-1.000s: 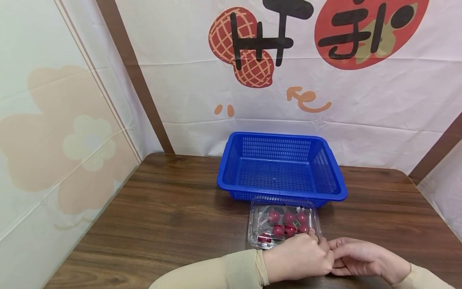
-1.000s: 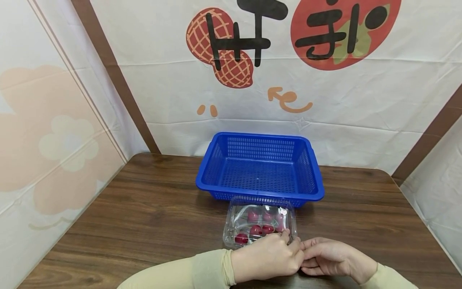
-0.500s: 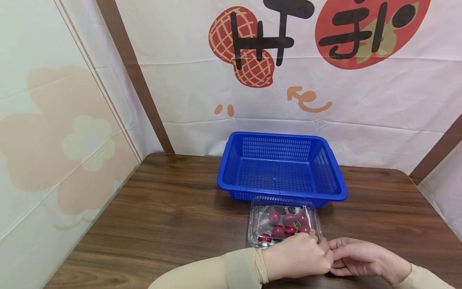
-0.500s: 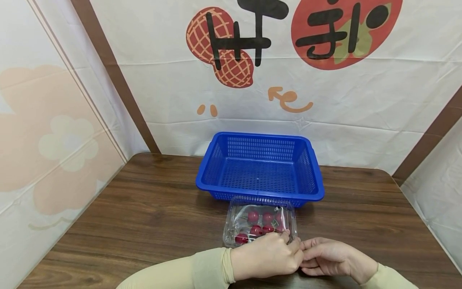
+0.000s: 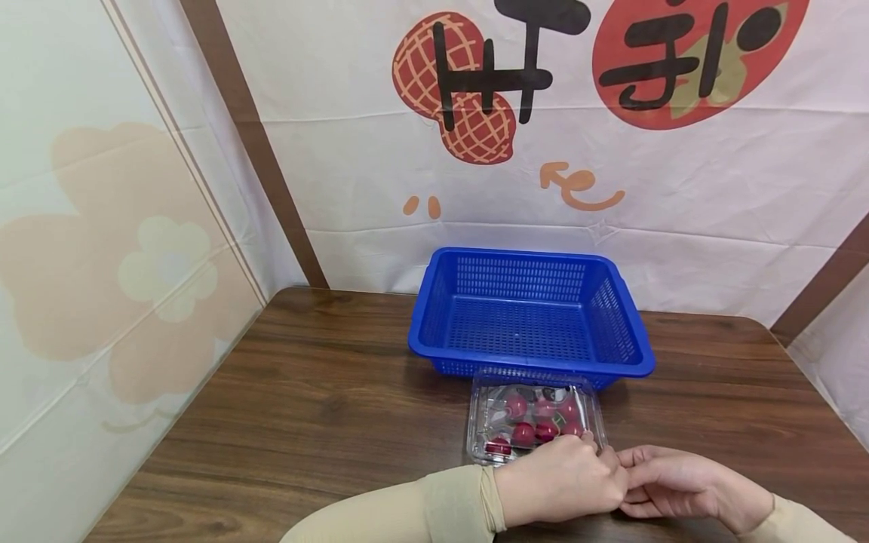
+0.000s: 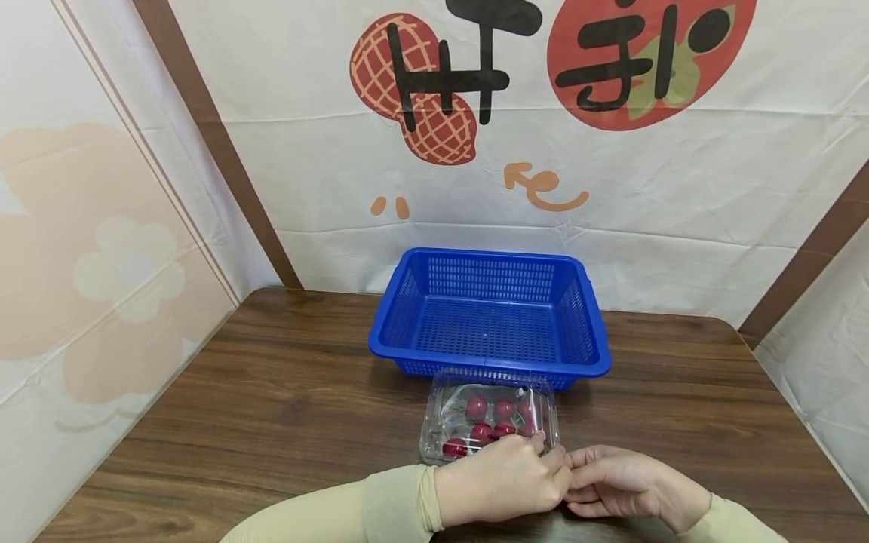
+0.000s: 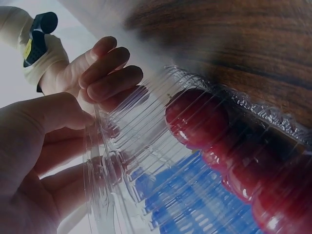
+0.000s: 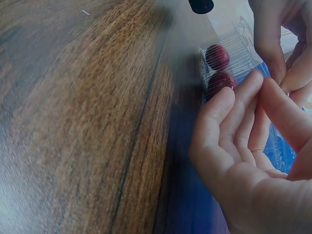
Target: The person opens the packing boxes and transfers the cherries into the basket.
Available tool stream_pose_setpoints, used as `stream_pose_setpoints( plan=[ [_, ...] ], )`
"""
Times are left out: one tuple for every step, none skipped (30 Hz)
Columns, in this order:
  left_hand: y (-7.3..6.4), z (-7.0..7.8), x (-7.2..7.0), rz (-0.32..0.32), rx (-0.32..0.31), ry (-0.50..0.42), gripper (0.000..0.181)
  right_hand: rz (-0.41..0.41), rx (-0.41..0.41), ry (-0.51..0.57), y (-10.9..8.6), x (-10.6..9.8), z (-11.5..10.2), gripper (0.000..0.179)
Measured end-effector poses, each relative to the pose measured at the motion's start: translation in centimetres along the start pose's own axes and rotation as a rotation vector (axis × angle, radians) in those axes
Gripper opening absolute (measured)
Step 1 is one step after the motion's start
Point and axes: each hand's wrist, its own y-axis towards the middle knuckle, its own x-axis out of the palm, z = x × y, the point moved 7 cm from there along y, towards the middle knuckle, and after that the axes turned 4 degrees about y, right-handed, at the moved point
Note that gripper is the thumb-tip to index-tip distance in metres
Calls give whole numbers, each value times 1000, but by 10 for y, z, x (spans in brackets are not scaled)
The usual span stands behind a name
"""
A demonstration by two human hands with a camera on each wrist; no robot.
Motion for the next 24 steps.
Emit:
stream_pose_setpoints(
  plan=[
    [0, 0, 0, -7, -4, -7, 21, -1, -2, -1, 0, 0, 0, 37],
    [1, -1, 0, -10, -11, -12, 21, 0, -5, -3, 0, 0, 0, 37],
    [1, -1, 0, -11, -18, -17, 21, 0, -10, -7, 0, 0, -1, 37],
    [1, -2, 0, -12, -25, -22, 21, 0, -16, -11, 0, 0, -1, 37],
    [1, -2, 0, -12, -31, -29, 22, 1, -20, -15, 0, 0, -1, 37],
    [1, -2, 0, -11, -37, -34, 22, 4, -24, -19, 0, 0, -1, 37],
    [1, -2, 0, -11, -43, -40, 22, 6, -28, -23, 0, 0, -1, 37],
    [1, -2, 0, -10, -46, -42, 22, 8, -28, -24, 0, 0, -1, 36],
    [1, -2, 0, -9, -48, -44, 22, 10, -30, -28, 0, 1, -2, 36],
    [1, -2, 0, -9, -49, -46, 22, 12, -30, -28, 0, 1, -2, 36],
    [1, -2, 0, -8, -50, -45, 22, 14, -25, -25, 0, 0, -2, 36],
    [1, -3, 0, -6, -52, -41, 23, 15, -21, -21, 0, 0, -2, 36],
    [1, -3, 0, -4, -52, -37, 23, 15, -17, -17, 0, 0, -2, 36],
    [0, -3, 0, -2, -52, -31, 23, 14, -13, -13, 0, 0, -2, 36],
    [0, -3, -1, 1, -52, -25, 23, 12, -10, -8, 0, 0, -2, 36],
    [0, -3, -1, 5, -53, -20, 23, 10, -7, -4, 0, 0, -2, 37],
    [-1, -3, -1, 12, -55, -11, 22, 7, -4, 0, 0, 0, -1, 37],
    [-1, -3, -2, 18, -57, -5, 22, 2, -6, -1, 0, 1, -1, 38],
    [-2, -3, -2, 24, -60, 2, 21, 0, -8, -2, 0, 1, -1, 38],
    [-2, -3, -3, 33, -62, 6, 21, -2, -9, -4, 0, 1, -1, 38],
    [-3, -4, -3, 43, -66, 10, 20, -1, -11, -4, 0, 0, -1, 38],
    [-4, -4, -4, 57, -70, 14, 20, 2, -12, -5, 0, 1, -1, 37],
    [-5, -4, -4, 69, -74, 16, 20, 5, -13, -4, 0, 1, -2, 37],
    [-6, -5, -5, 82, -77, 15, 21, 9, -16, -5, -1, 1, -2, 36]
  ],
)
